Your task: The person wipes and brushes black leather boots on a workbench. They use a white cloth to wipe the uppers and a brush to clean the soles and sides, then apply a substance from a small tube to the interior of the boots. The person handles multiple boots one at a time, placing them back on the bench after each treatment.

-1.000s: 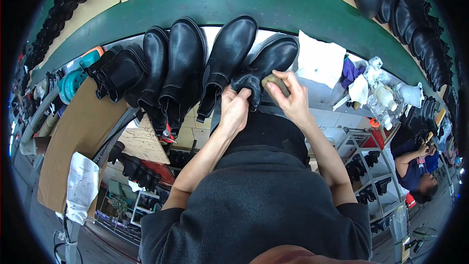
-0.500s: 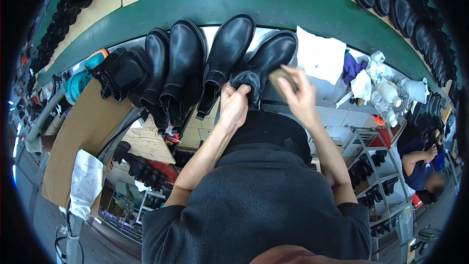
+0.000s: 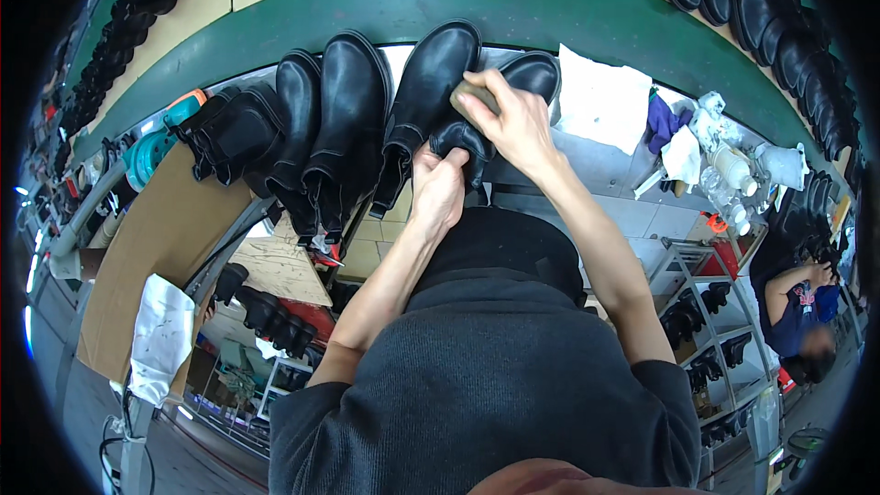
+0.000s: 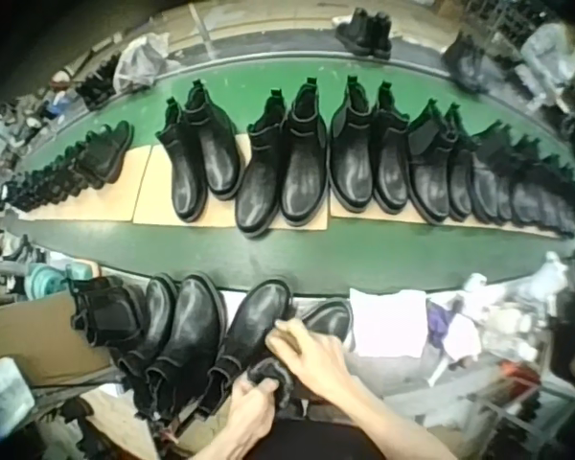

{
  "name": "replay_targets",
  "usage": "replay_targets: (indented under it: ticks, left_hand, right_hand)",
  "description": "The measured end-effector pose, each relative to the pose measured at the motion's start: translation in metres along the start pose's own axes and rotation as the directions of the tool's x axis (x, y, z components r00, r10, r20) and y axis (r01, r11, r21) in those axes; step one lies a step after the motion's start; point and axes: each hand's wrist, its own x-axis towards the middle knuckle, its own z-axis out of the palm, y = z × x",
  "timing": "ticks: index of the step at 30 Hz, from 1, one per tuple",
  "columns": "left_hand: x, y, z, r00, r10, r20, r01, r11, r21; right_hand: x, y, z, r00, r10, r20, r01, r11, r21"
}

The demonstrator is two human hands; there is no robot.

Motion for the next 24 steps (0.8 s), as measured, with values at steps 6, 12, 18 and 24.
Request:
replay_targets:
  ticks: [6,12,18,24]
  left_hand:
    - [-0.001,-0.004,-0.007,0.997,-0.014,0.078,0.018,0.998,-0.057]
    - [-0.004,0.007,0.006,0.998,-0.055,0.032,0.055,0.998,0.005]
    - [-0.009,0.004,-0.002,0.993,-0.069,0.101,0.073,0.996,-0.041]
    - [-0.009,-0.006,-0.003,0.998,-0.026,0.064,0.03,0.998,-0.053]
  right_hand:
    - [-0.092,0.024,-0.05,0.964,0.228,0.134,-0.225,0.974,-0.039]
    - [-0.022,-0.006,-0.011,0.983,0.106,0.15,-0.115,0.992,0.051]
    - [0.013,0.005,-0.008,0.984,0.131,-0.119,-0.117,0.986,0.115]
    - [-0.024,0.011,-0.034,0.973,0.148,0.175,-0.162,0.984,0.068]
